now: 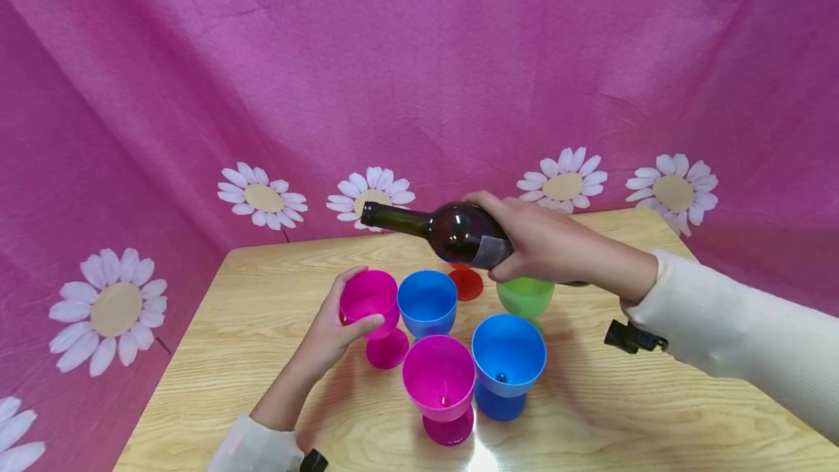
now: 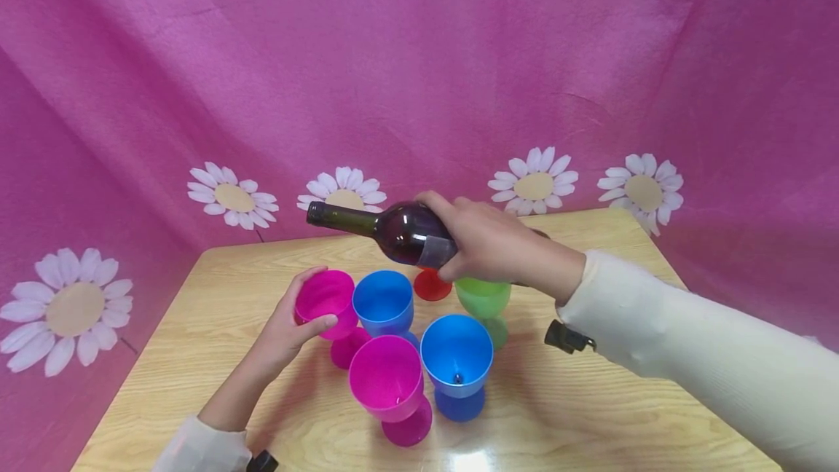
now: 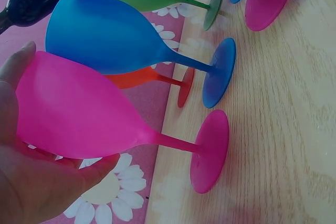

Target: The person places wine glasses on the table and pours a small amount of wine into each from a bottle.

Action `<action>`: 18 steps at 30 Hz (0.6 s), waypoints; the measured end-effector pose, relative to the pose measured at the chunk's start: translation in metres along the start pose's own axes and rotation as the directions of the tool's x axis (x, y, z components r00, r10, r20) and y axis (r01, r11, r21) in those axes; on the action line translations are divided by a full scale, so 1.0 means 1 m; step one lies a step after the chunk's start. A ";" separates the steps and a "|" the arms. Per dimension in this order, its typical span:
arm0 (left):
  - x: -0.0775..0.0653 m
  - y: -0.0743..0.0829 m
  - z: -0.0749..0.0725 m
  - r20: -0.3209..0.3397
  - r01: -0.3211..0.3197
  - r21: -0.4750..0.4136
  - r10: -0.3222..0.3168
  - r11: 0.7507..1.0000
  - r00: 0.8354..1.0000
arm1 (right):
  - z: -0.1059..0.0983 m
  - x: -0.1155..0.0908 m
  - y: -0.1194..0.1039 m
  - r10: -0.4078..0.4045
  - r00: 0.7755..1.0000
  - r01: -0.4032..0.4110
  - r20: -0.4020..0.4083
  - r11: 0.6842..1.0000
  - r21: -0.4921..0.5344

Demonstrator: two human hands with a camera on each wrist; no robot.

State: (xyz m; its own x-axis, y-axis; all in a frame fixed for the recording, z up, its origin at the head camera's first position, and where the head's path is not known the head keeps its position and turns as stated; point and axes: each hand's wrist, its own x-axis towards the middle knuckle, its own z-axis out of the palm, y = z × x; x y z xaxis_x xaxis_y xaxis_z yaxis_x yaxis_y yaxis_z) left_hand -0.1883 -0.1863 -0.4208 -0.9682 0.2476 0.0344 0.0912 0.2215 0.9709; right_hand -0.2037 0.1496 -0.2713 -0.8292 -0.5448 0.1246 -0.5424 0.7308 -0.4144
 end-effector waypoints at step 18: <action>-0.001 0.002 0.000 0.001 0.004 -0.016 -0.004 1.000 1.000 | 0.002 0.001 -0.005 0.030 0.997 -0.027 0.066 0.998 -0.050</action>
State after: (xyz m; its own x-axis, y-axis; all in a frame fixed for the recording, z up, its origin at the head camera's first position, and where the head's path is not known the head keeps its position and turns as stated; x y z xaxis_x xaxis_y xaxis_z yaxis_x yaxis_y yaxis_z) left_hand -0.1872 -0.1859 -0.4194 -0.9684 0.2474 0.0307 0.0839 0.2077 0.9746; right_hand -0.2015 0.1446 -0.2714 -0.8347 -0.5483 0.0521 -0.5258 0.7650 -0.3718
